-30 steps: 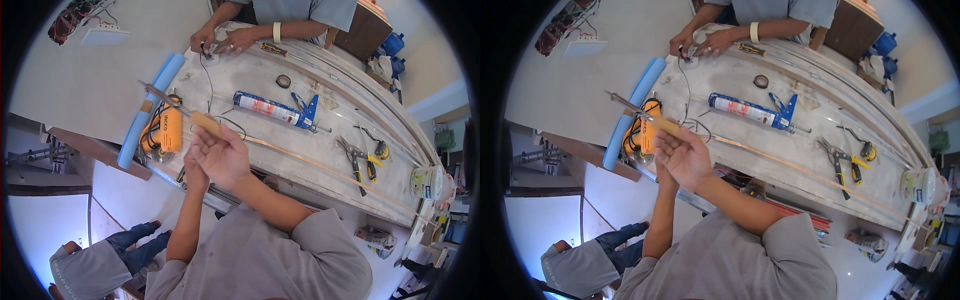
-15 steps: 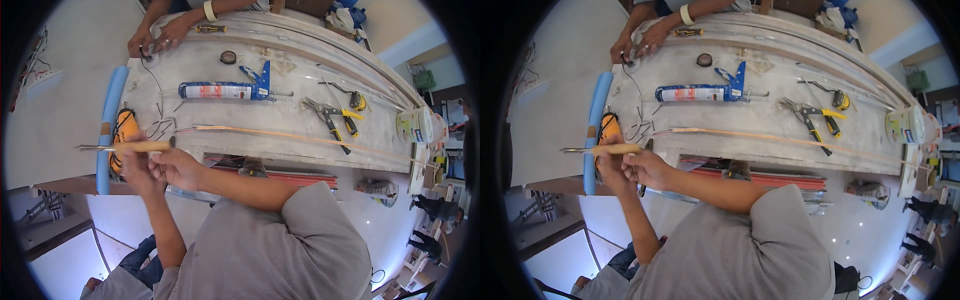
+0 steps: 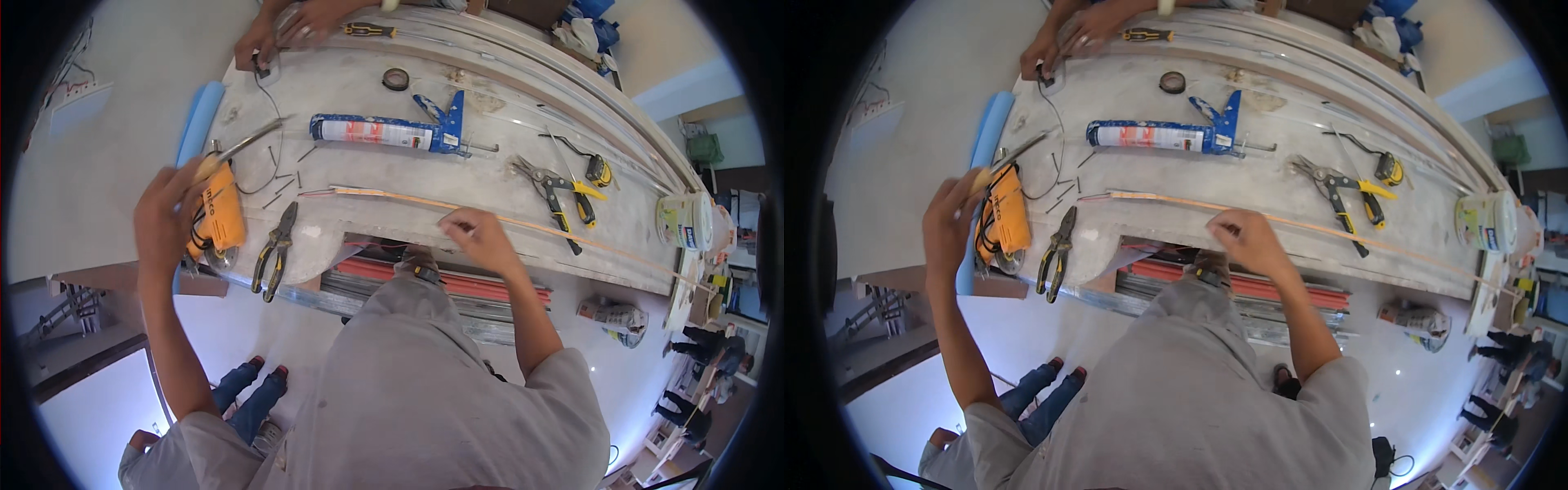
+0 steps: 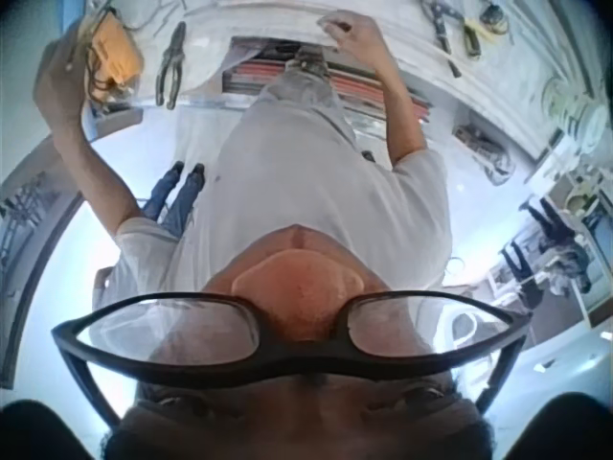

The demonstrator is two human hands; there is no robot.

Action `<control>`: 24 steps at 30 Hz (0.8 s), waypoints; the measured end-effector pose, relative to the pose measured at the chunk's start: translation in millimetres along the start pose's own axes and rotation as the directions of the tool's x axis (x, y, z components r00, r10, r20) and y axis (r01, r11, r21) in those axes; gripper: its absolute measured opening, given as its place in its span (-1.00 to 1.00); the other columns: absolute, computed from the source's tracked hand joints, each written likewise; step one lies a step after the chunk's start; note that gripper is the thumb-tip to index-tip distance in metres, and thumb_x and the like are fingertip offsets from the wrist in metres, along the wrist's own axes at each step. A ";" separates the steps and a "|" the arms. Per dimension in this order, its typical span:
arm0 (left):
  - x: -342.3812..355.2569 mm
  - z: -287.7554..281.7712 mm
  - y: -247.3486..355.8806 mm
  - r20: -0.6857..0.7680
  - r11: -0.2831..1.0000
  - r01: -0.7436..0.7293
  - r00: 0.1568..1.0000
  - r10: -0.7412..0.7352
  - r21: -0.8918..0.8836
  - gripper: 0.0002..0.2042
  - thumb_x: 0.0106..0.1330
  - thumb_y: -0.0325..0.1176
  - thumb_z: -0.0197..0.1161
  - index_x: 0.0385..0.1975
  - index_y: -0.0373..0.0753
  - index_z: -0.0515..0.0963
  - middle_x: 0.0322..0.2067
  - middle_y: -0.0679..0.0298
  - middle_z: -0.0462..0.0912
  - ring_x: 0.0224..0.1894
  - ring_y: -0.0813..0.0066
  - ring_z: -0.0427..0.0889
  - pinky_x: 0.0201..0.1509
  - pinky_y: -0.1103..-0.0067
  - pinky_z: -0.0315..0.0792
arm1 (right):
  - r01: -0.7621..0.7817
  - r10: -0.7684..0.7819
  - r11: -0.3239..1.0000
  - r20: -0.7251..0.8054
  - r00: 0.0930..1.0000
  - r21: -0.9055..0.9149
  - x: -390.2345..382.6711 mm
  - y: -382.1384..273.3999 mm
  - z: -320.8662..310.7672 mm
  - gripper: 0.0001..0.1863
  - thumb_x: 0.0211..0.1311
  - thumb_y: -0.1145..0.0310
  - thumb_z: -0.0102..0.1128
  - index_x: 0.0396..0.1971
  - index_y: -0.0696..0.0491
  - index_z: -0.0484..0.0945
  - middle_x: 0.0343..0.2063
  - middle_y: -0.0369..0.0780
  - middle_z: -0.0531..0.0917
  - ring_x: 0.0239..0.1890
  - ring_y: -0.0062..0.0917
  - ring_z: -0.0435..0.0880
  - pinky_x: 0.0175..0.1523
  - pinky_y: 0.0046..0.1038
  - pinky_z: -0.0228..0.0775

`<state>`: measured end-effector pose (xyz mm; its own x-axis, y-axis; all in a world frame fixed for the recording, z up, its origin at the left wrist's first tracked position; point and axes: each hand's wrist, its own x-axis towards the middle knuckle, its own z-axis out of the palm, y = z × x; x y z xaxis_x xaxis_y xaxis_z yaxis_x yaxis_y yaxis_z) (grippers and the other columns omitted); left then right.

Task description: The person solders a wire onto an LED strip using a soldering iron, rubs the soldering iron tip against pliers, and cuts the LED strip using shears.

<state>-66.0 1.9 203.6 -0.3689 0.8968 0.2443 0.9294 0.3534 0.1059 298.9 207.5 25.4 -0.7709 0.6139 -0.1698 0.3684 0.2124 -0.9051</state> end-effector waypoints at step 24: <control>-23.6 22.5 -68.5 0.046 0.927 0.144 0.990 -0.137 -0.346 -0.70 0.38 -0.43 0.13 0.05 -0.42 0.49 -0.17 0.06 0.61 -0.08 0.31 0.60 0.01 0.48 0.43 | 0.026 -0.298 0.885 -0.524 0.798 -0.465 1.5 53.1 -50.9 -0.84 0.11 0.49 0.18 -0.27 0.14 0.58 -0.35 -0.08 0.60 -0.27 -0.18 0.59 -0.11 -0.27 0.44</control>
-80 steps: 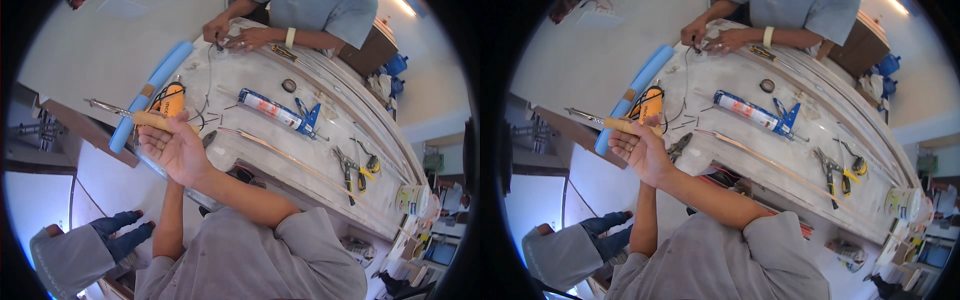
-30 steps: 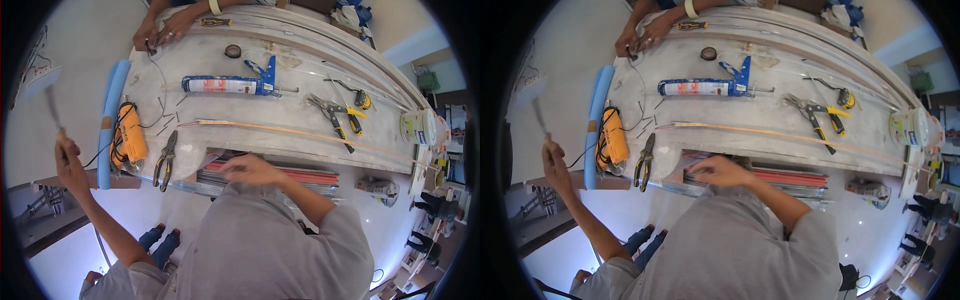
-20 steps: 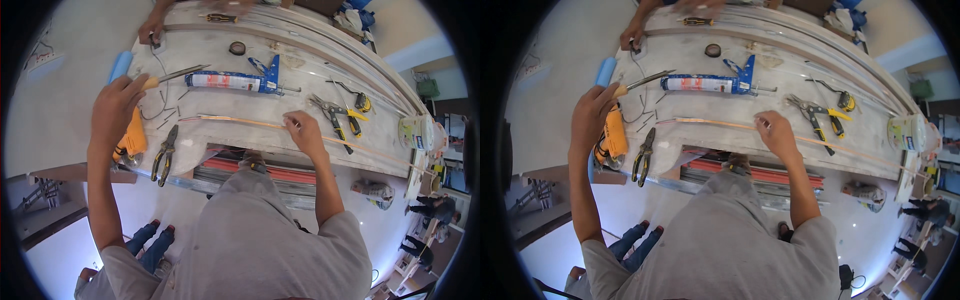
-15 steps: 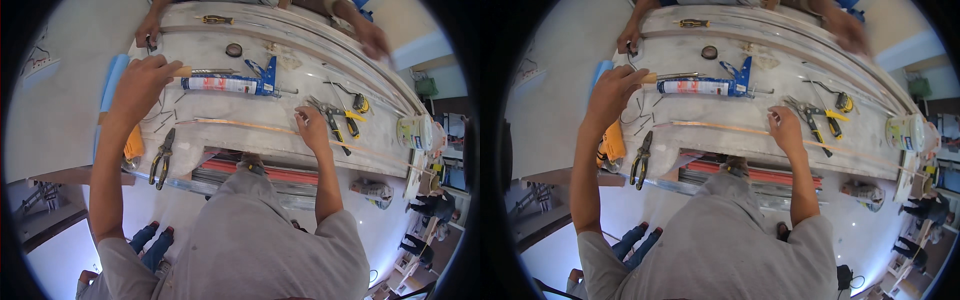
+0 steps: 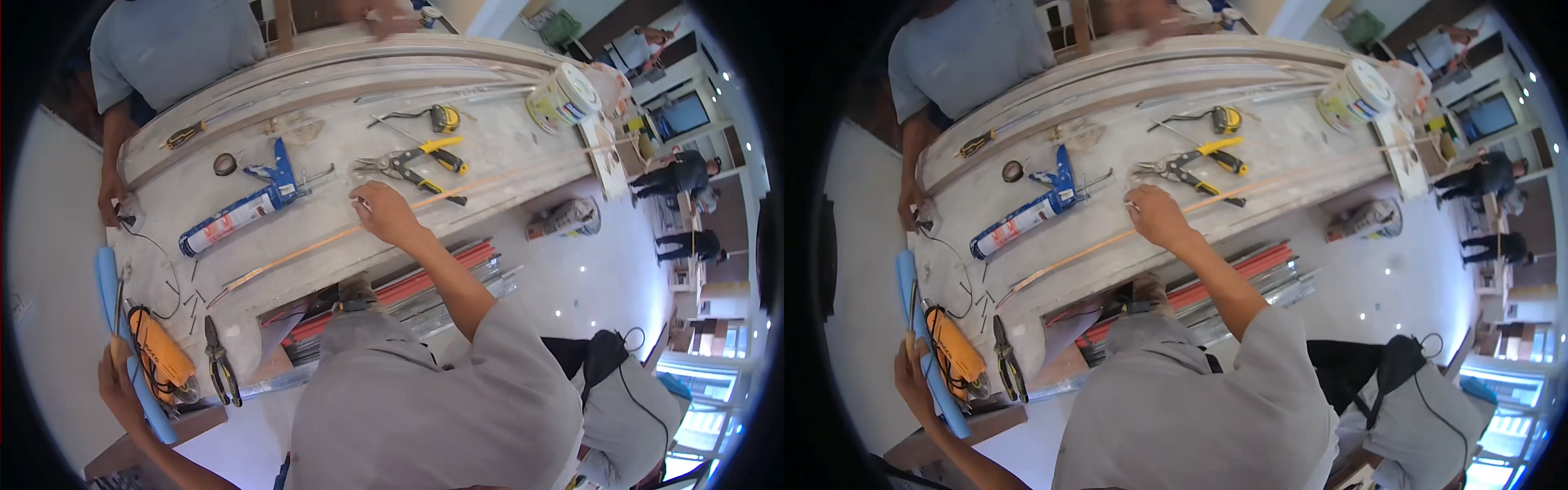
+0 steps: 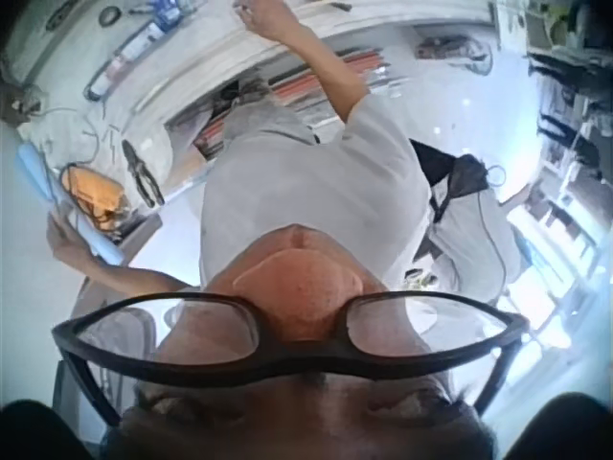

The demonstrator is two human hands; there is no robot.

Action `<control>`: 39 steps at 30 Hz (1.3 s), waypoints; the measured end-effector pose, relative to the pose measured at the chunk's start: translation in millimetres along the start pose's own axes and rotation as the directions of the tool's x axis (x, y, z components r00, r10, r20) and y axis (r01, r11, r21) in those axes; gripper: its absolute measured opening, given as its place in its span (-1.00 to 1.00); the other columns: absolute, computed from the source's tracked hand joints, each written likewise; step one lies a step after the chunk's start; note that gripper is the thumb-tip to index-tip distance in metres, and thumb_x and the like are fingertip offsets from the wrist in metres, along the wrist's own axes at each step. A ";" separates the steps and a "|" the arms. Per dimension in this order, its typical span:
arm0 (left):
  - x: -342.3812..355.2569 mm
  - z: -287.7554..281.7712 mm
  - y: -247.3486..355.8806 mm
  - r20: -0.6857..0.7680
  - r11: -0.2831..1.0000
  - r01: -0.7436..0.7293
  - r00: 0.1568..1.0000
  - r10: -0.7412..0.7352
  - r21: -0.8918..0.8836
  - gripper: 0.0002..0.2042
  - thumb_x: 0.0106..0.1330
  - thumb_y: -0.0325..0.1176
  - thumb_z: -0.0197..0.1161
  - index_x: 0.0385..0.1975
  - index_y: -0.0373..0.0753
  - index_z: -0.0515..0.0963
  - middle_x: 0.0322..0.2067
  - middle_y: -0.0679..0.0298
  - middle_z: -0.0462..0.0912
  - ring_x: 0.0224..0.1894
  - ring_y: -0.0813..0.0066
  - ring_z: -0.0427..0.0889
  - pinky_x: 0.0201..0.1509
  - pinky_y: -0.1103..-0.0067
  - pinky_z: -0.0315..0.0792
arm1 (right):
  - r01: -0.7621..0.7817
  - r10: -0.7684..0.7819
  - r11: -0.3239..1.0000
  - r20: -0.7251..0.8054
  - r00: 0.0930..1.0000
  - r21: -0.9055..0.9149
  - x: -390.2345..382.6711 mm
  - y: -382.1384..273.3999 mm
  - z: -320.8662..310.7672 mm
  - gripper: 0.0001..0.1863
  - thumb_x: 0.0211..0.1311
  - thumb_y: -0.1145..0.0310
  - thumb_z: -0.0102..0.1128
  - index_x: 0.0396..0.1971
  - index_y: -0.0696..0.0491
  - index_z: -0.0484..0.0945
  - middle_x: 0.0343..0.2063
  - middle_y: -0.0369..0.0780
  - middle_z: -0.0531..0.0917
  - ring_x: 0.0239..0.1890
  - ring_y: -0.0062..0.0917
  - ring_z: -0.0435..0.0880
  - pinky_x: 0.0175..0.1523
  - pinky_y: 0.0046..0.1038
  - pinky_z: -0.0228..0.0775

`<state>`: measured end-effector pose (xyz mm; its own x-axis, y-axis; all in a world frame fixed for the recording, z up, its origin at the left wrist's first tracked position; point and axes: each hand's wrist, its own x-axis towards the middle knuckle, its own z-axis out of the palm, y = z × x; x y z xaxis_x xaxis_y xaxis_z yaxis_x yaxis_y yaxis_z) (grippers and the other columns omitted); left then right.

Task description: The person solders a wire onto an LED strip using a soldering iron, rubs the soldering iron tip against pliers, and cuts the LED strip using shears.

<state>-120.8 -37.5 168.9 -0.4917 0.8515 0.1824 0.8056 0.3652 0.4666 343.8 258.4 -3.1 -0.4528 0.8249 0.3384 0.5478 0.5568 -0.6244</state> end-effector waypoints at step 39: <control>-118.8 -10.9 -8.4 -0.557 0.862 0.481 0.678 -0.480 -0.159 -0.64 0.33 -0.14 0.24 -0.15 -0.38 0.63 -0.60 0.43 0.44 -0.55 0.69 0.33 -0.51 0.65 0.21 | 0.144 -0.055 0.979 0.497 0.866 -0.142 21.5 -29.3 -23.1 -0.71 0.03 0.43 0.31 -0.19 0.14 0.61 -0.22 -0.05 0.61 -0.08 -0.12 0.55 0.05 -0.22 0.39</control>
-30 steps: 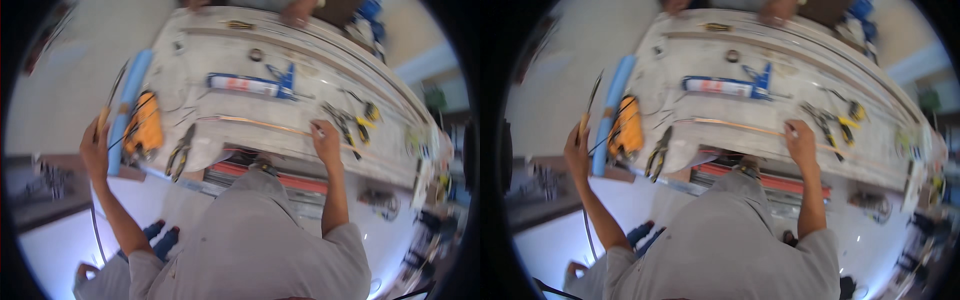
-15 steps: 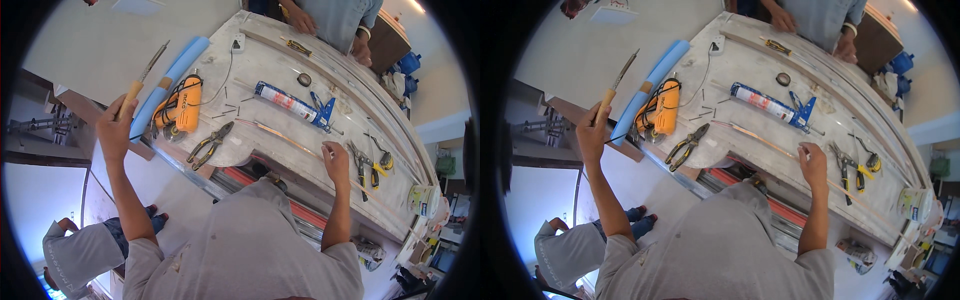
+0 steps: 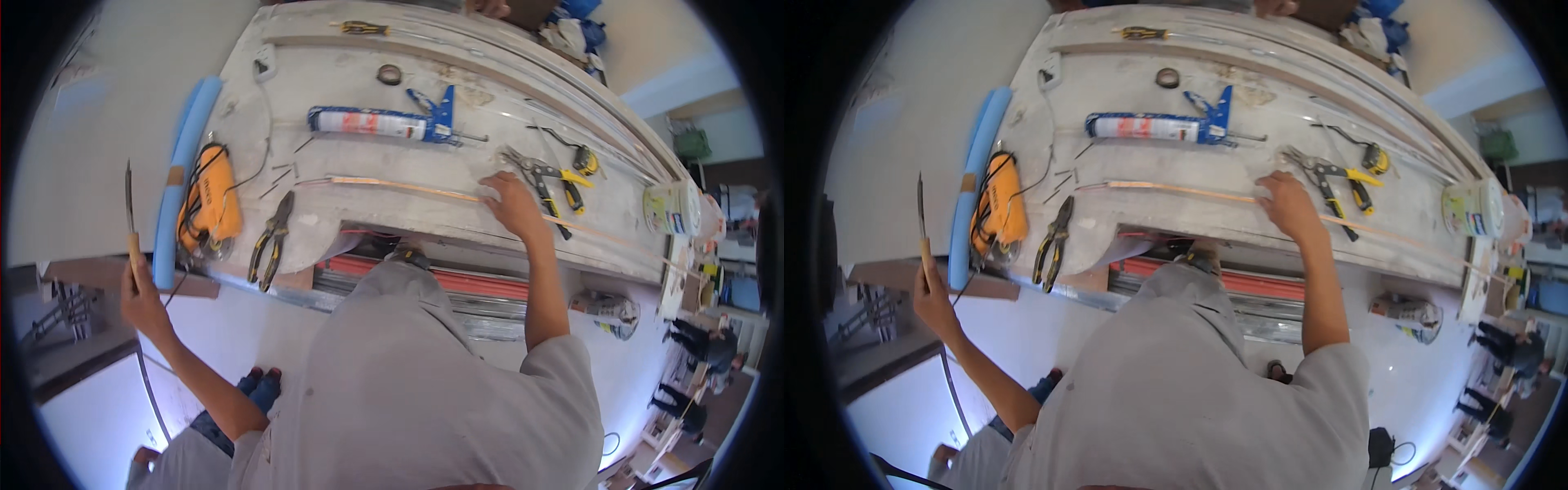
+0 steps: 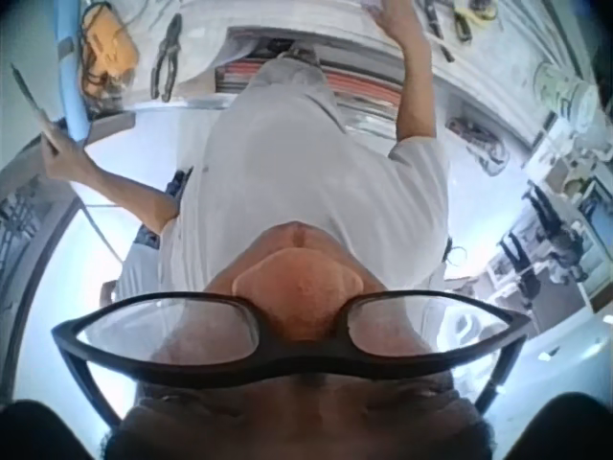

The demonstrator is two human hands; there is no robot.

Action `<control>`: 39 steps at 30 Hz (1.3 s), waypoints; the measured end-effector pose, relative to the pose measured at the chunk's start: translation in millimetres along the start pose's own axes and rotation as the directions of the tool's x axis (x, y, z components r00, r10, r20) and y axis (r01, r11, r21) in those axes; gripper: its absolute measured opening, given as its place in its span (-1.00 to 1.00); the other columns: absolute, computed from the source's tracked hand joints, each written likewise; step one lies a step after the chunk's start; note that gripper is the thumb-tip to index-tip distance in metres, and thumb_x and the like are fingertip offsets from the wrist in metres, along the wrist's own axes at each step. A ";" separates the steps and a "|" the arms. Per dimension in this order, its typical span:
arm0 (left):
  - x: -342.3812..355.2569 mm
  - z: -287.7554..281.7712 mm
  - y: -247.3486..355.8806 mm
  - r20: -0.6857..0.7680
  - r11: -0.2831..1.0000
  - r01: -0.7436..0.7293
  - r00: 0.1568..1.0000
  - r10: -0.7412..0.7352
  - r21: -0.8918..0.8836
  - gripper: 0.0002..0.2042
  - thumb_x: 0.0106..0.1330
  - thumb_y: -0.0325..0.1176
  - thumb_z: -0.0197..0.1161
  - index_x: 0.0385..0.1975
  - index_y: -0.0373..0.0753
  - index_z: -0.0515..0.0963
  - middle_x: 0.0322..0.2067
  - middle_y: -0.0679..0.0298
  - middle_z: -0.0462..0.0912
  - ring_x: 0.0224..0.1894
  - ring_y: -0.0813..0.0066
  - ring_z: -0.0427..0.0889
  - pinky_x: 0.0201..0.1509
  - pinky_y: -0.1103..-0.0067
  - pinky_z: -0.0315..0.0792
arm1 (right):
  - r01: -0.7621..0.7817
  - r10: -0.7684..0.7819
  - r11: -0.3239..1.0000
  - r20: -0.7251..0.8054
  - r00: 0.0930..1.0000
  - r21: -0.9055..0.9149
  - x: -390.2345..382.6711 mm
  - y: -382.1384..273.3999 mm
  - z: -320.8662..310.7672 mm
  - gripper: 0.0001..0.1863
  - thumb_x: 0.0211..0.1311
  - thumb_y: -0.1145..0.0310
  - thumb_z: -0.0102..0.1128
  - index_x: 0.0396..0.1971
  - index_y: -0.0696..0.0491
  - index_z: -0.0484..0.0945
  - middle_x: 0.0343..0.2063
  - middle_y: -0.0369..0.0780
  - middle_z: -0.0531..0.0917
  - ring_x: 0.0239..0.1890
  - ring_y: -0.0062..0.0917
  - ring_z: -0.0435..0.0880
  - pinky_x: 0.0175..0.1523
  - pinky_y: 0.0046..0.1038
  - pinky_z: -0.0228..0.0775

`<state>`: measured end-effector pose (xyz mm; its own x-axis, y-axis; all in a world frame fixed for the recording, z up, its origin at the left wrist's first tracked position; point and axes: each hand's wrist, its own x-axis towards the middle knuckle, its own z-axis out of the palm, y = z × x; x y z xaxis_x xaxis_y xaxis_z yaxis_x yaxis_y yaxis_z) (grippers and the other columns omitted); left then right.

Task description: The person solders a wire onto an LED strip using a soldering iron, rubs the soldering iron tip against pliers, and cuts the LED strip using shears.

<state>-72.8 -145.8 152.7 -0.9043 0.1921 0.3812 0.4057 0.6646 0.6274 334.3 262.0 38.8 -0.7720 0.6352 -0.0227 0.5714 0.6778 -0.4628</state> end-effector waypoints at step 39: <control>-26.9 38.2 22.3 0.030 0.988 -0.102 0.995 0.099 0.111 -0.57 0.37 -0.07 0.15 -0.19 -0.42 0.64 -0.32 -0.06 0.69 -0.34 0.05 0.65 -0.25 0.31 0.50 | 0.277 -0.446 0.867 -0.398 0.802 -0.413 51.5 23.9 -116.8 -0.71 0.30 0.09 0.09 -0.10 -0.09 0.55 -0.44 -0.15 0.56 -0.32 -0.22 0.62 -0.24 -0.22 0.49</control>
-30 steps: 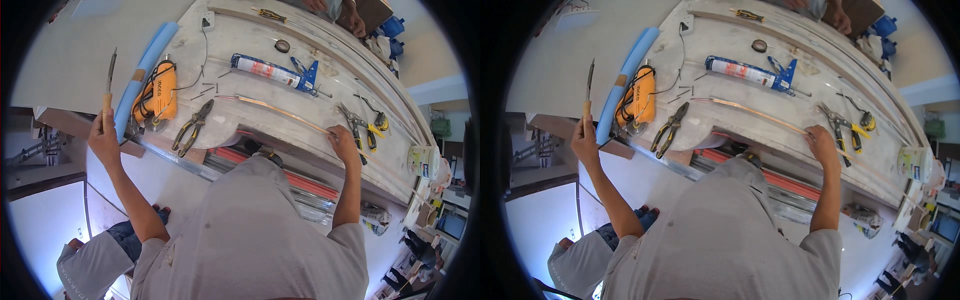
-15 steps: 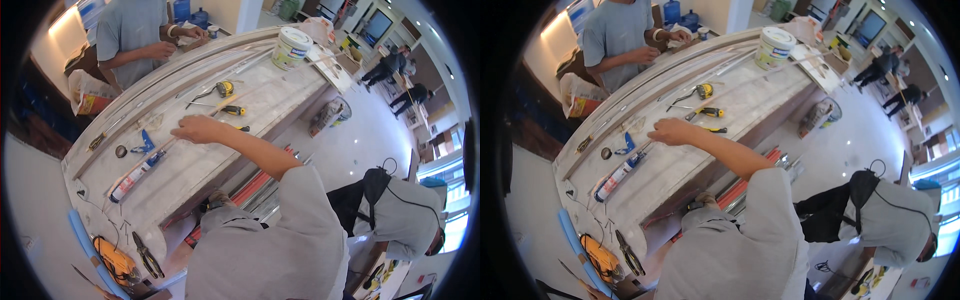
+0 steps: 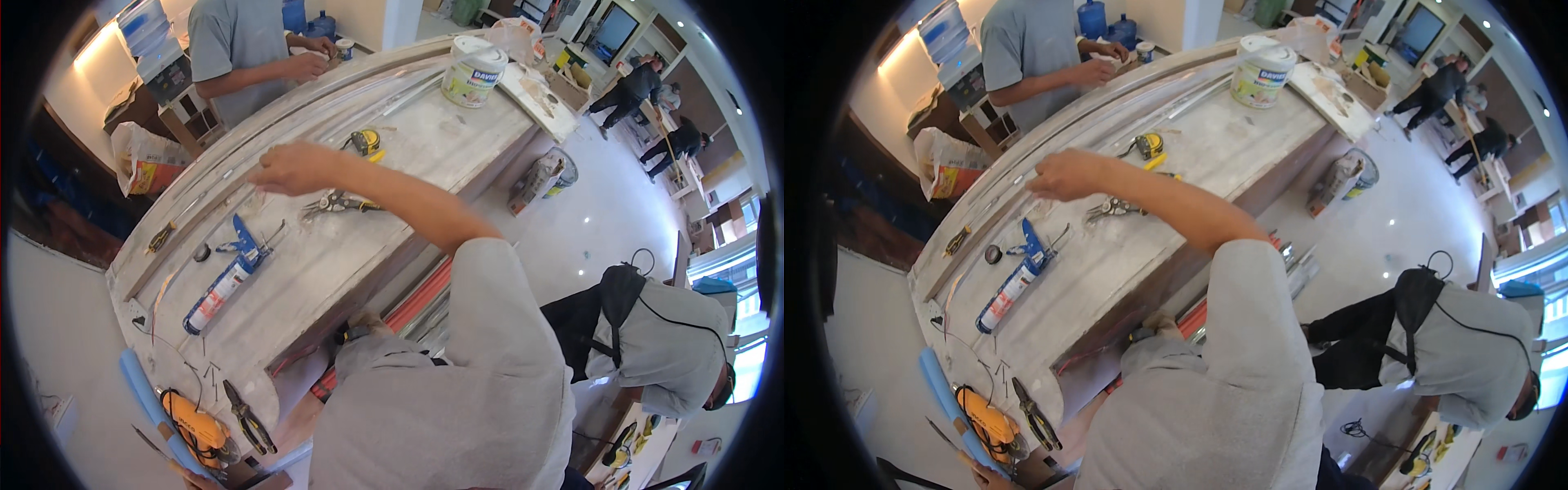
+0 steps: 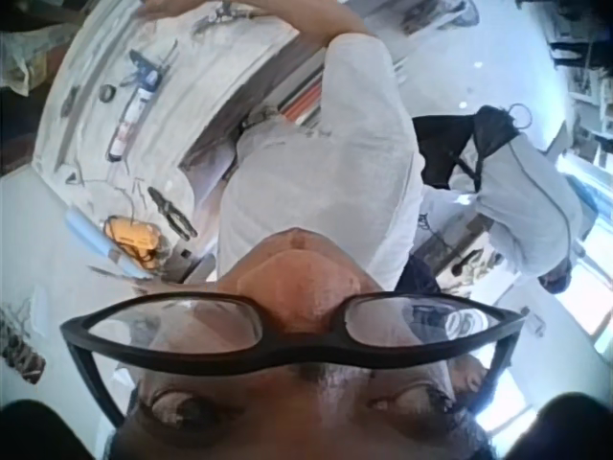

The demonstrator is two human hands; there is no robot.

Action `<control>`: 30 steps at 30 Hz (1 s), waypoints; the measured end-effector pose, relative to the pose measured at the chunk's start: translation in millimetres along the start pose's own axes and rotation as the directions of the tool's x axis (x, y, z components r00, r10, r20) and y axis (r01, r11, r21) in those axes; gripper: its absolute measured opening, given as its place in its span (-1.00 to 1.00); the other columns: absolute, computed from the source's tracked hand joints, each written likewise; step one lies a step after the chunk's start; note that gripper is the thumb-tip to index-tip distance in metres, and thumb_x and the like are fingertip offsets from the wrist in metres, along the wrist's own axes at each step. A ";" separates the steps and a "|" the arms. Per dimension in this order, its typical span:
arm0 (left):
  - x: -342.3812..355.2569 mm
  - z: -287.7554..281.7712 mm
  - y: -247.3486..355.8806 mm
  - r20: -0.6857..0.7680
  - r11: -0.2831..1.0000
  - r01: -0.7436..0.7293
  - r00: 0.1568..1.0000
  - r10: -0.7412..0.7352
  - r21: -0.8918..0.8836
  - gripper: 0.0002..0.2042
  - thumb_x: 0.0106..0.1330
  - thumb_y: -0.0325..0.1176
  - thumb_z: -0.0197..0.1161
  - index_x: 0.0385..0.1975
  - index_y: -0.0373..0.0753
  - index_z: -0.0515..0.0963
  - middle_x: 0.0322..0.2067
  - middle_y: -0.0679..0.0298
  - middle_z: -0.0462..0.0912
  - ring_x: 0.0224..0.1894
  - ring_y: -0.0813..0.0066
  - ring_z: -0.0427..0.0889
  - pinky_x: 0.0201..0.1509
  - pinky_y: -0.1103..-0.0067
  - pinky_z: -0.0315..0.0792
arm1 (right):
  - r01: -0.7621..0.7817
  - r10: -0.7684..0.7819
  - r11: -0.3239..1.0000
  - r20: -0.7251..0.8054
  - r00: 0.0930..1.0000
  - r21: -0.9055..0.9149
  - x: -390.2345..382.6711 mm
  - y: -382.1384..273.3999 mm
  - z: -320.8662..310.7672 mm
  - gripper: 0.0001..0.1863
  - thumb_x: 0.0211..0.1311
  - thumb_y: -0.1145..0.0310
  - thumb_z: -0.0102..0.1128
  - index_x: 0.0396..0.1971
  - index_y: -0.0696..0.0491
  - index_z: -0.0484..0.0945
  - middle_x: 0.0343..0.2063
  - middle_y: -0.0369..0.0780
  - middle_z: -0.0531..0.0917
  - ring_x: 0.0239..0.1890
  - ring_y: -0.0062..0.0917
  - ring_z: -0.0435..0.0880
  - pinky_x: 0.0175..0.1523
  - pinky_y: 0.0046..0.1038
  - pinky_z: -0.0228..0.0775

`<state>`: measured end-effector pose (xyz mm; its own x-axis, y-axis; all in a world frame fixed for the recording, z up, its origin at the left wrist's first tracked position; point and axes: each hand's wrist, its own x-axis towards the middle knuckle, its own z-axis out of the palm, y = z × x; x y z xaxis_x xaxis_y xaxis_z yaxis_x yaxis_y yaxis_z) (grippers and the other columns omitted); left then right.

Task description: The person solders a wire onto an LED strip using a soldering iron, rubs the soldering iron tip against pliers, and cuts the LED strip using shears.

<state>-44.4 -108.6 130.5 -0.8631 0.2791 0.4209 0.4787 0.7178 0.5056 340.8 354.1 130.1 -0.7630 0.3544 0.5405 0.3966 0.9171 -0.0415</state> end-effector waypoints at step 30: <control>-12.3 5.3 -3.4 0.058 0.921 0.171 0.985 -0.161 -0.349 -0.72 0.31 -0.32 0.27 -0.14 -0.43 0.60 -0.38 0.30 0.64 -0.35 0.62 0.48 -0.22 0.63 0.39 | -0.125 0.134 0.982 0.058 0.989 -0.140 10.0 52.1 -58.6 -0.74 0.26 0.33 0.16 -0.09 0.06 0.60 -0.53 -0.09 0.50 -0.46 -0.23 0.54 -0.33 -0.24 0.36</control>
<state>-36.3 -111.1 119.7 -0.9367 0.1968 0.2896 0.3497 0.4867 0.8005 383.7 394.7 182.6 -0.7312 0.4841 0.4807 0.5563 0.8310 0.0093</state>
